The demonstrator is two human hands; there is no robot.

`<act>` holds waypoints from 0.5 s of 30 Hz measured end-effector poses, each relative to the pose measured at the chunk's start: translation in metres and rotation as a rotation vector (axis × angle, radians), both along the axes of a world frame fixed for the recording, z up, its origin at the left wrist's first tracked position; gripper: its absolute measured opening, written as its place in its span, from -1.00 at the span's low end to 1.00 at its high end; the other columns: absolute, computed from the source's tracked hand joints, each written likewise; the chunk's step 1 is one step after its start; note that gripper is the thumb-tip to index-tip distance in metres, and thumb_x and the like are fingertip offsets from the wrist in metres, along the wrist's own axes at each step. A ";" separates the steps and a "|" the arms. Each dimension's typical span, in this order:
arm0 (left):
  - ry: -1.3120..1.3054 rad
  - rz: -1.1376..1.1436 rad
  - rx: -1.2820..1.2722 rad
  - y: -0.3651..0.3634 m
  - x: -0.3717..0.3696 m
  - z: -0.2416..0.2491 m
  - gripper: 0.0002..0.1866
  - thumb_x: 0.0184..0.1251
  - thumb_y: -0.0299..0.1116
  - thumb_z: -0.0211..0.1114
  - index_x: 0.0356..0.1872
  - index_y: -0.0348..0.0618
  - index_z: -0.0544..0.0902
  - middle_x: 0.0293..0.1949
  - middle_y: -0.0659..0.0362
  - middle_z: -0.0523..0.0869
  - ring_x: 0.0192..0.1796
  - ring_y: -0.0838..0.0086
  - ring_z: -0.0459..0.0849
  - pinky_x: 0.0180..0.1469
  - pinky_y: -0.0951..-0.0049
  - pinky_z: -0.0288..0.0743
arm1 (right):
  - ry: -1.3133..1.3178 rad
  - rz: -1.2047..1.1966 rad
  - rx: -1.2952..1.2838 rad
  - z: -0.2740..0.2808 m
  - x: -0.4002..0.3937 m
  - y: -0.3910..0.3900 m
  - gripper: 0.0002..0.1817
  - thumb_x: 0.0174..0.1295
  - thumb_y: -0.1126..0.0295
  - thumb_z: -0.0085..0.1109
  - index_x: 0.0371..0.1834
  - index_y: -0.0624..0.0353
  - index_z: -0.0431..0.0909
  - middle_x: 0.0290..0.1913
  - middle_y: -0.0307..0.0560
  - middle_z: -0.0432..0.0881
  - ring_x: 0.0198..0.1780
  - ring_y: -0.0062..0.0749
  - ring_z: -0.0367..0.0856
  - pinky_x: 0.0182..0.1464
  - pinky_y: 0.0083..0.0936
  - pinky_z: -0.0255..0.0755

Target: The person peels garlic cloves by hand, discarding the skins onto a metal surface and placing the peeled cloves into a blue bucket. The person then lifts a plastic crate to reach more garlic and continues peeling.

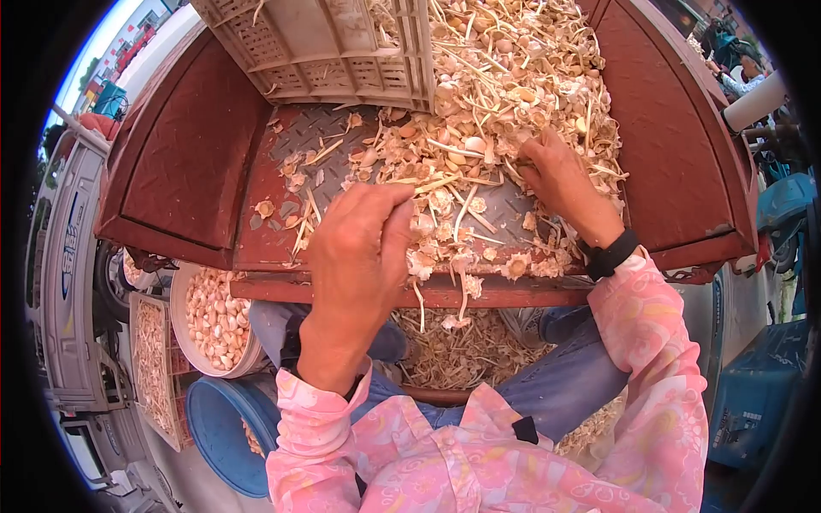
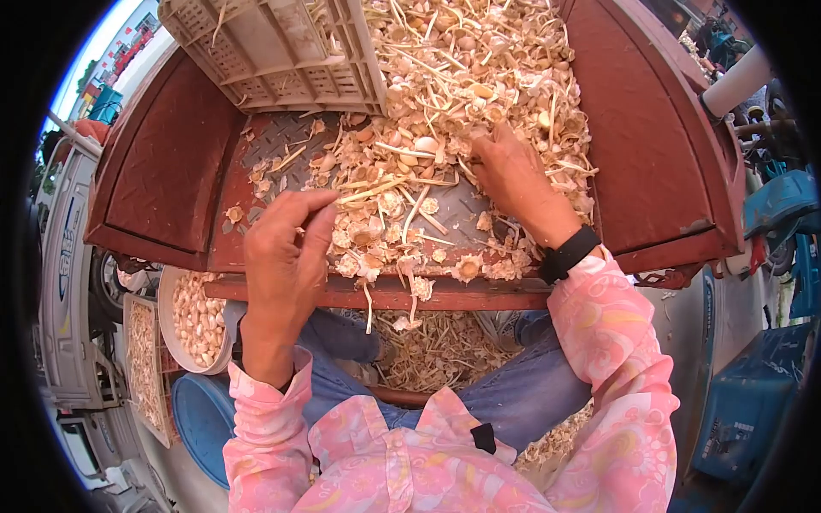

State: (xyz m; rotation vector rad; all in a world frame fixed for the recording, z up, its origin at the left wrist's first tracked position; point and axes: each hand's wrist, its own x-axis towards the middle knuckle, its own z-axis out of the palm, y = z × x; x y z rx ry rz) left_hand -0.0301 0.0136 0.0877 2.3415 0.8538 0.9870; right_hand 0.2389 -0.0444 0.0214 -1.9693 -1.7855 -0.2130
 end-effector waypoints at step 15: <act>0.528 0.096 0.005 0.018 0.148 -0.083 -0.82 0.16 -0.30 0.28 -0.20 0.00 0.67 -0.37 0.02 0.71 -0.26 0.11 0.69 -0.22 0.13 0.51 | 0.854 -0.031 -0.232 0.008 0.030 -0.044 -0.87 0.05 0.50 0.20 -0.43 0.24 0.42 -0.53 -0.20 0.51 -0.47 -0.50 0.54 -0.43 -0.52 0.41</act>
